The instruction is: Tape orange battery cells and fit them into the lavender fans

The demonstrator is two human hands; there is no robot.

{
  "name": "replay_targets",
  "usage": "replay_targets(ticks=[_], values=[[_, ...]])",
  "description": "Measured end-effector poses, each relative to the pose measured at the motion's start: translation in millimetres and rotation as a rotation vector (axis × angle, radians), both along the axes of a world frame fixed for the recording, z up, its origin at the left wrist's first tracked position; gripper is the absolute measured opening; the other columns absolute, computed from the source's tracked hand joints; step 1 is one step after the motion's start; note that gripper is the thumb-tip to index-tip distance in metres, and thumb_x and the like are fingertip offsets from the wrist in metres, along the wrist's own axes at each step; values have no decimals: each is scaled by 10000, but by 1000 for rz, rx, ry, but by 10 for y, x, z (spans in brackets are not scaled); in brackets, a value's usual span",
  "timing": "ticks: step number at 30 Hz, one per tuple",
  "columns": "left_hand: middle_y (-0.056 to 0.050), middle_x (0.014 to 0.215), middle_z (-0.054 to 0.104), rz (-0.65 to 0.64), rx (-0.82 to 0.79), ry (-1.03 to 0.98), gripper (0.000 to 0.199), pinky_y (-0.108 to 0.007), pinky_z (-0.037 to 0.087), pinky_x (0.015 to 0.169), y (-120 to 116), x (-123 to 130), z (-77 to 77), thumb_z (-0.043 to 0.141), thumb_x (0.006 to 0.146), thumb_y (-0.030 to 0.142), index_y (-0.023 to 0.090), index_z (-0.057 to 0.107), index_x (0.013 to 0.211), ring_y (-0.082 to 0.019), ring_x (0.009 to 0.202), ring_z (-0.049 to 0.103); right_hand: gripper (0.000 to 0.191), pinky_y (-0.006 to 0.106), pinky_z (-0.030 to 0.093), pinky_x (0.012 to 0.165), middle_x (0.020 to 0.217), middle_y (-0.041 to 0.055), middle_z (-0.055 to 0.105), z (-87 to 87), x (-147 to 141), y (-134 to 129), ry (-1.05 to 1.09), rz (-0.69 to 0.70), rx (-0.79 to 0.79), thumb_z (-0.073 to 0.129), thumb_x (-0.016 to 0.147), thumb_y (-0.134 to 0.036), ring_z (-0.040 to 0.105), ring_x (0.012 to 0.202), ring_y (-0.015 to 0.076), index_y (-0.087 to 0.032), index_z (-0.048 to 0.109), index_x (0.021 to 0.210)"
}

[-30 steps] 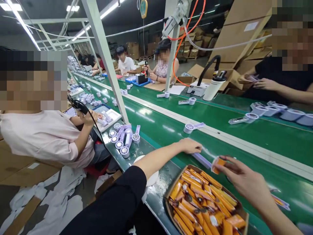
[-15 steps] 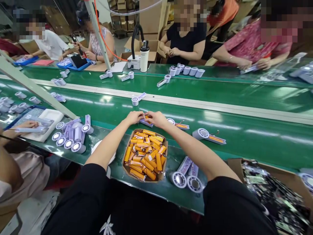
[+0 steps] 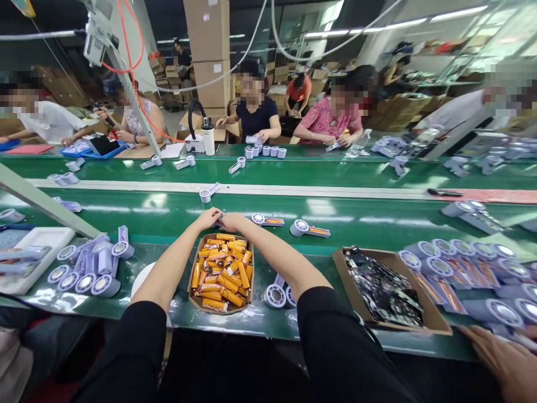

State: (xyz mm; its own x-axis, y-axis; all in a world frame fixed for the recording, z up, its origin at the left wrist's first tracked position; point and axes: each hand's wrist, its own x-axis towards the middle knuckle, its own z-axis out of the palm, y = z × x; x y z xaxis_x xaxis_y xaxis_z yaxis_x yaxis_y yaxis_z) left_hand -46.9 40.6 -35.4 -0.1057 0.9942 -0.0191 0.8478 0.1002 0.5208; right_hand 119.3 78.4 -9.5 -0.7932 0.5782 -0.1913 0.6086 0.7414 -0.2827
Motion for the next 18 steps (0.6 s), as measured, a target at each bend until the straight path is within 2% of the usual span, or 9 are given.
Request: replay_targets(ticks=[2,4,6,8,10,12,15,18], values=[[-134,1316,790,-7,55,-10,373,-393,533,1131,-197,-14,109,593,977,308,167,726,1295,-265,1231,722,438,491,640,1017,1422,112,682,150,158,-5,35,-8,-4,726,1060,-434,714,1209,271,-185,665,1414],[-164,1406,748,-8,106,-12,436,-444,487,1206,-590,-119,203,607,962,309,161,698,1362,-300,1326,688,398,499,631,1043,1427,121,691,292,408,-95,97,-29,19,722,1064,-412,713,1227,273,-193,683,1393],[-151,1395,758,-25,122,-23,428,-448,497,1202,-1174,-323,241,611,962,345,176,711,1342,-312,1323,698,317,514,593,1120,1430,159,718,384,705,-310,178,-48,53,691,1075,-331,713,1279,292,-173,726,1348],[-121,1327,791,-83,69,-13,398,-429,535,1156,-1851,-578,212,648,946,419,200,751,1261,-314,1261,733,270,506,554,1178,1405,186,759,404,998,-630,259,-42,76,645,1075,-254,723,1314,309,-153,775,1289],[-114,1353,785,-173,-33,62,448,-429,530,1166,-2481,-811,137,724,894,489,220,769,1249,-330,1288,722,252,475,579,1147,1352,155,802,360,1240,-988,339,-4,67,630,1069,-266,758,1271,299,-178,814,1216],[-133,1455,738,-233,-147,188,599,-469,487,1222,-2952,-973,52,818,807,516,234,753,1331,-372,1396,659,239,449,603,1102,1299,120,832,280,1399,-1325,451,53,9,631,1066,-326,785,1223,287,-212,839,1098],[-174,1603,631,-228,-298,325,888,-550,410,1289,-3321,-1106,-61,897,699,449,233,649,1523,-438,1558,503,268,436,604,1080,1248,103,850,152,1473,-1738,620,86,-116,629,1064,-399,802,1184,284,-234,834,1008],[-175,1706,524,-235,-314,337,967,-577,344,1330,-3465,-1211,-196,854,725,377,219,546,1627,-452,1650,357,265,427,600,1075,1227,109,853,42,1446,-2076,738,48,-198,650,1052,-429,805,1170,285,-237,833,1059]])
